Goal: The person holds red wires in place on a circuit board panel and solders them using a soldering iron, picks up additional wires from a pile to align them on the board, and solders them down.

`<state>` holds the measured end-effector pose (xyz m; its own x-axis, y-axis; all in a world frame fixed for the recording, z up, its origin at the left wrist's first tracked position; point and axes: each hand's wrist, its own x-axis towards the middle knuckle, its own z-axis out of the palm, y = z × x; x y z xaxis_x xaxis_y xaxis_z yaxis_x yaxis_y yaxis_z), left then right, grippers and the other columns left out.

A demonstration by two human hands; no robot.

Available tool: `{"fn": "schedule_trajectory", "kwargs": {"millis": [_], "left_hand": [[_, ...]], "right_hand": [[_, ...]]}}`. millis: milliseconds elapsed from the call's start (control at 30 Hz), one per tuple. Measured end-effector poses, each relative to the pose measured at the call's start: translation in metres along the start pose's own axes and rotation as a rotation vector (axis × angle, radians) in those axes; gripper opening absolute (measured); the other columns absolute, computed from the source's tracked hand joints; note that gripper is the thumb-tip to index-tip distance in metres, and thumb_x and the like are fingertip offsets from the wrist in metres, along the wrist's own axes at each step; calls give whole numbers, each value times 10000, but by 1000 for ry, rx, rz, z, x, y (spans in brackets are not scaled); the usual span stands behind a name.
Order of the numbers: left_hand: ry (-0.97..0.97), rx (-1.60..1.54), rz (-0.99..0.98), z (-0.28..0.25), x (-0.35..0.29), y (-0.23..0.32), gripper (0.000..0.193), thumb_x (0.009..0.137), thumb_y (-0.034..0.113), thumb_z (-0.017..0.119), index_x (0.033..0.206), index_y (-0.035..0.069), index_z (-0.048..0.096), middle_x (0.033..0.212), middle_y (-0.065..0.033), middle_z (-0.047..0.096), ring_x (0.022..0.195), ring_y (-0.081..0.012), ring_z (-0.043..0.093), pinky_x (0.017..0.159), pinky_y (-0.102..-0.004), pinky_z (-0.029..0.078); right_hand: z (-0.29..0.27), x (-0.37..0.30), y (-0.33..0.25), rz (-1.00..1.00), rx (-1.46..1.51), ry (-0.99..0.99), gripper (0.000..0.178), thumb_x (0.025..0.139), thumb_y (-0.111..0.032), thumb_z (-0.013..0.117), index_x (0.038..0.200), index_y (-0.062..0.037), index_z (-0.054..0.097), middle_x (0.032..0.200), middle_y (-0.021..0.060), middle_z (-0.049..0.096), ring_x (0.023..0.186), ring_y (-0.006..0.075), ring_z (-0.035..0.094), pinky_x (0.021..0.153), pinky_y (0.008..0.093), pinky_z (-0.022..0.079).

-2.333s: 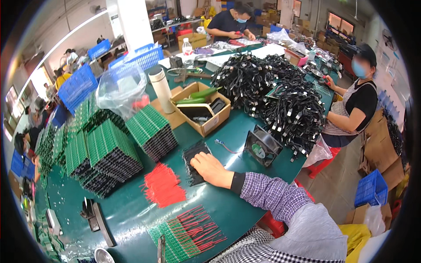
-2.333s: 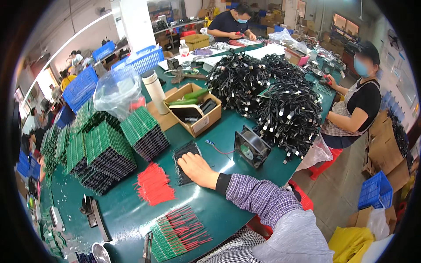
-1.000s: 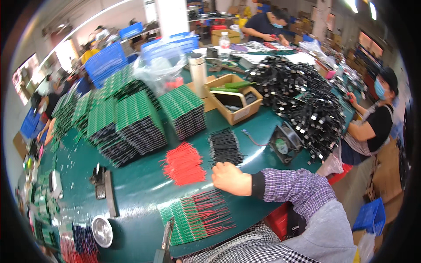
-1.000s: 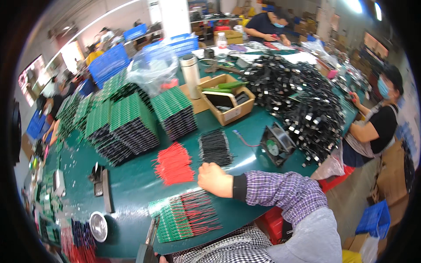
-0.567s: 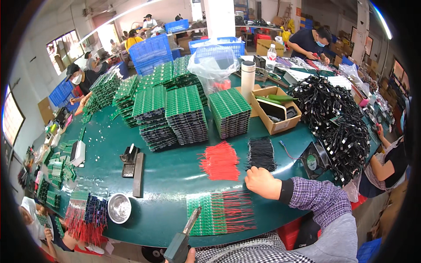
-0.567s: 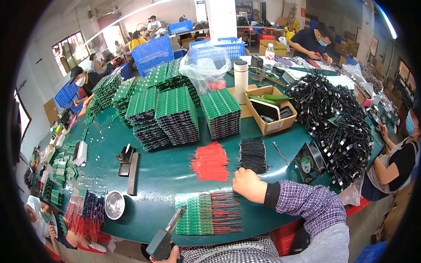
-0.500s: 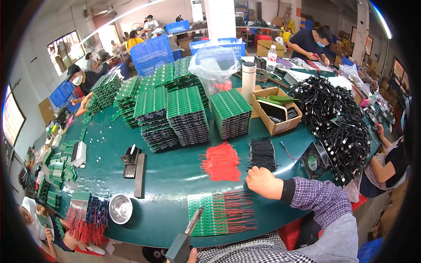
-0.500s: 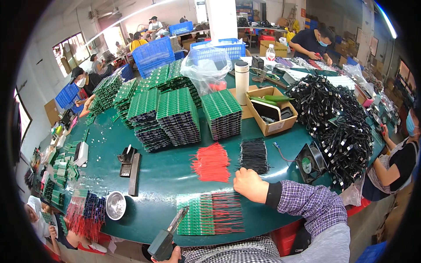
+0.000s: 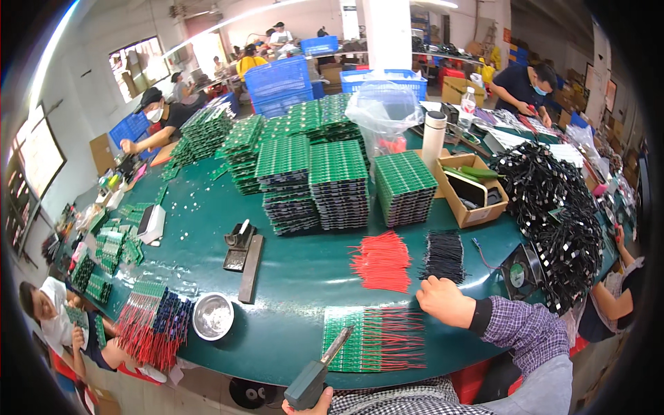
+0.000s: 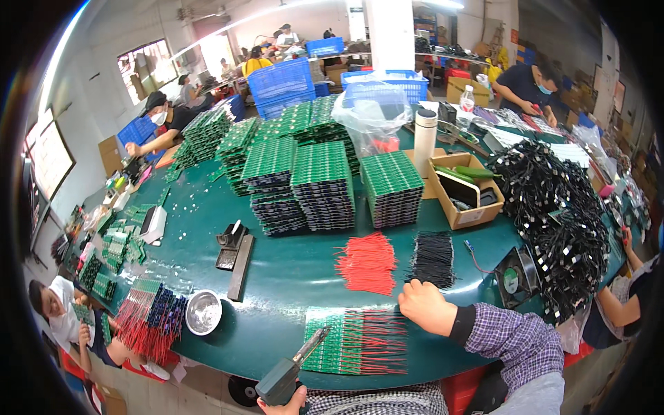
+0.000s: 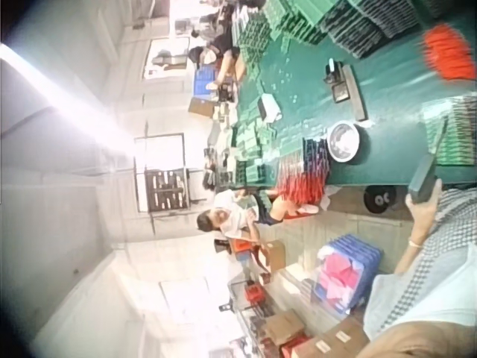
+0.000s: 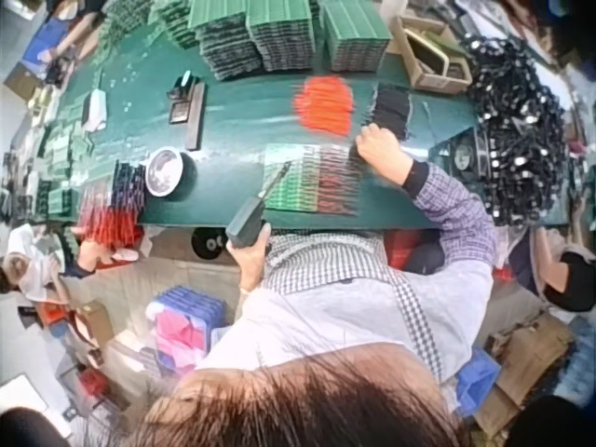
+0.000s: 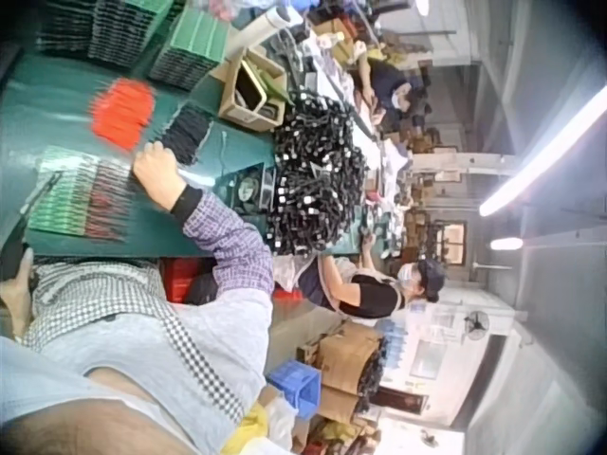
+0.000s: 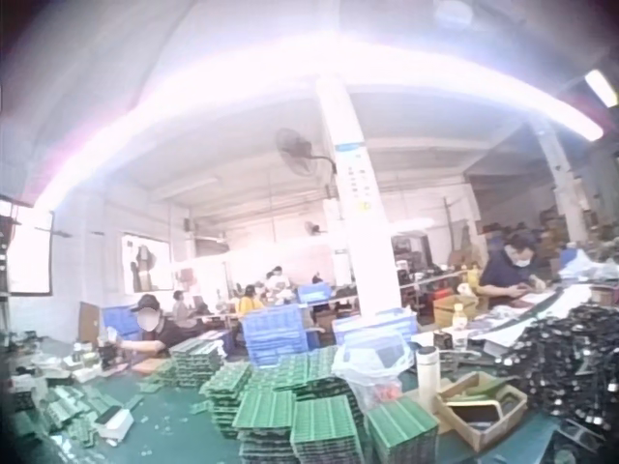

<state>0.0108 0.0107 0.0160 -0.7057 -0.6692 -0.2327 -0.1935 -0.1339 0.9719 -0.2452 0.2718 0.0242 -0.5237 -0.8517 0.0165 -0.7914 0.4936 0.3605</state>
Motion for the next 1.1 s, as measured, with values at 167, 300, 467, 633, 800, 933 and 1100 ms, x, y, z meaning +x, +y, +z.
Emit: {"fn": "schedule_trajectory", "kwargs": {"millis": [167,300,467,633,800,933,1100], "left_hand": [[-52,7,-49,-7,2,-5,468,740,129,932,1103,-31,684,1019,-79,716,875,-147,659,792,-320,541],[-1,-21,59,-4,0,-12,441,747,137,931,1073,-28,686,970,-64,716,801,-123,646,725,-298,539],[-11,-1,49,-8,-4,-15,459,742,137,937,1082,-31,678,966,-61,711,777,-126,643,710,-301,540],[-40,-50,106,-8,-6,-21,417,774,91,904,1100,-33,675,943,-53,703,769,-121,644,683,-291,538],[73,-127,175,-6,-3,-30,444,812,14,814,1191,-81,604,896,-134,706,628,-158,621,538,-285,478],[-42,-114,-41,-17,-7,-21,399,790,4,852,1137,-33,657,924,-75,693,716,-121,634,618,-275,513],[-121,-233,-48,-18,-7,2,391,805,-32,812,1159,-22,647,924,-70,670,695,-121,616,613,-272,504]], "right_hand": [[-2,2,-1,-29,15,10,220,663,-119,748,839,-73,626,848,51,596,827,211,604,645,315,490],[-2,3,2,-17,11,21,221,645,-103,750,813,-82,608,817,46,580,821,209,605,637,321,469],[-6,-1,3,-40,-21,-19,197,652,-113,751,808,-85,636,820,45,589,824,208,607,646,318,465],[-9,-2,1,-36,-19,-45,135,671,-118,748,776,-92,667,827,46,593,835,206,608,647,324,458],[-9,-3,-5,-30,-41,-14,123,679,-141,744,763,-94,669,820,42,589,816,197,592,631,340,433],[-8,-4,-10,-38,-82,-44,126,679,-154,742,761,-94,668,801,38,585,801,194,582,624,338,423],[-9,-2,-13,-28,-135,-63,117,687,-155,734,765,-94,672,797,37,592,795,195,579,615,341,419]]}}
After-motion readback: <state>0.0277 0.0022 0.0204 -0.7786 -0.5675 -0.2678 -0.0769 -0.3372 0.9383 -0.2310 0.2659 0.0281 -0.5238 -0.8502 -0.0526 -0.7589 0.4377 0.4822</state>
